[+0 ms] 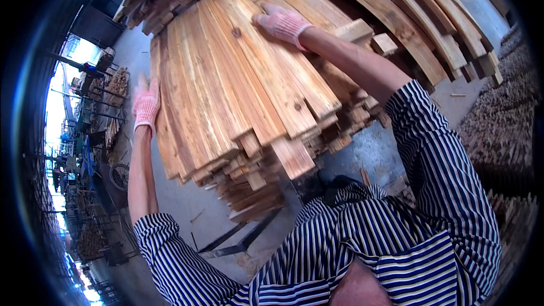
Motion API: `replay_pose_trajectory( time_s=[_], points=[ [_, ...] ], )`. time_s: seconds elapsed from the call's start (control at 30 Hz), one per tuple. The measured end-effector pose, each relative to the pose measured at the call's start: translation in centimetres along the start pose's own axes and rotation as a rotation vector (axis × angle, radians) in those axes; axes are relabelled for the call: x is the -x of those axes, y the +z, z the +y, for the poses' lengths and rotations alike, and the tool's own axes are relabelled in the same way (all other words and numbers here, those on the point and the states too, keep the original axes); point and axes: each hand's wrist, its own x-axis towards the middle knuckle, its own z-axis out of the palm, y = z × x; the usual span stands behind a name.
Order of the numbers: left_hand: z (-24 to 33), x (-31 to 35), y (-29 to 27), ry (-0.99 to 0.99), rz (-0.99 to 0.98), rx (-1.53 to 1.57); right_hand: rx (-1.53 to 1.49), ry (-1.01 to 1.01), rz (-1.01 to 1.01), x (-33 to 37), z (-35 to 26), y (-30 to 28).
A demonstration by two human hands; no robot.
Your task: The person repeatedly picks up wooden planks from a pile and stacks them onto a growing stack. They handle the planks by hand, aligning them and placing them one by one or in small groups to build a neat pile.
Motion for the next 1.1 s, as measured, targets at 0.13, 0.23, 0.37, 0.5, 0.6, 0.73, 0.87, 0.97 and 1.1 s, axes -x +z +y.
replay_pose_trajectory(
  time_s=[0.13,0.23,0.37,0.5,0.6,0.73,0.87,0.97,1.1],
  points=[
    [16.9,17.4,-7.2,0.627,0.085,0.412,0.037,0.045,0.064,0.5,0.9,-2.7],
    [19.0,25.3,-5.5,1.048,-0.113,0.037,0.086,0.007,0.092,-0.2,1.5,-2.7],
    [19.5,24.6,-3.9,0.96,-0.102,0.106,0.082,0.018,0.056,-0.2,1.3,-3.1],
    [19.8,24.6,-4.2,0.962,-0.135,0.022,0.023,0.088,0.009,-0.1,0.8,-2.6],
    [19.8,24.6,-5.0,0.976,-0.127,-0.014,-0.088,0.081,0.064,0.2,0.1,-1.3],
    [21.0,24.2,-4.9,1.027,-0.147,0.021,-0.06,0.143,0.081,0.8,0.1,-3.5],
    [20.3,24.0,-6.6,0.999,-0.244,0.063,0.327,-0.041,0.053,2.6,-0.9,-9.4],
    [19.9,22.3,-8.0,0.94,-0.295,0.274,0.793,0.05,0.356,1.7,3.8,-15.3],
    [18.7,15.6,-5.9,0.708,-0.085,0.406,0.785,0.21,0.235,0.3,10.6,-19.6]
  ],
)
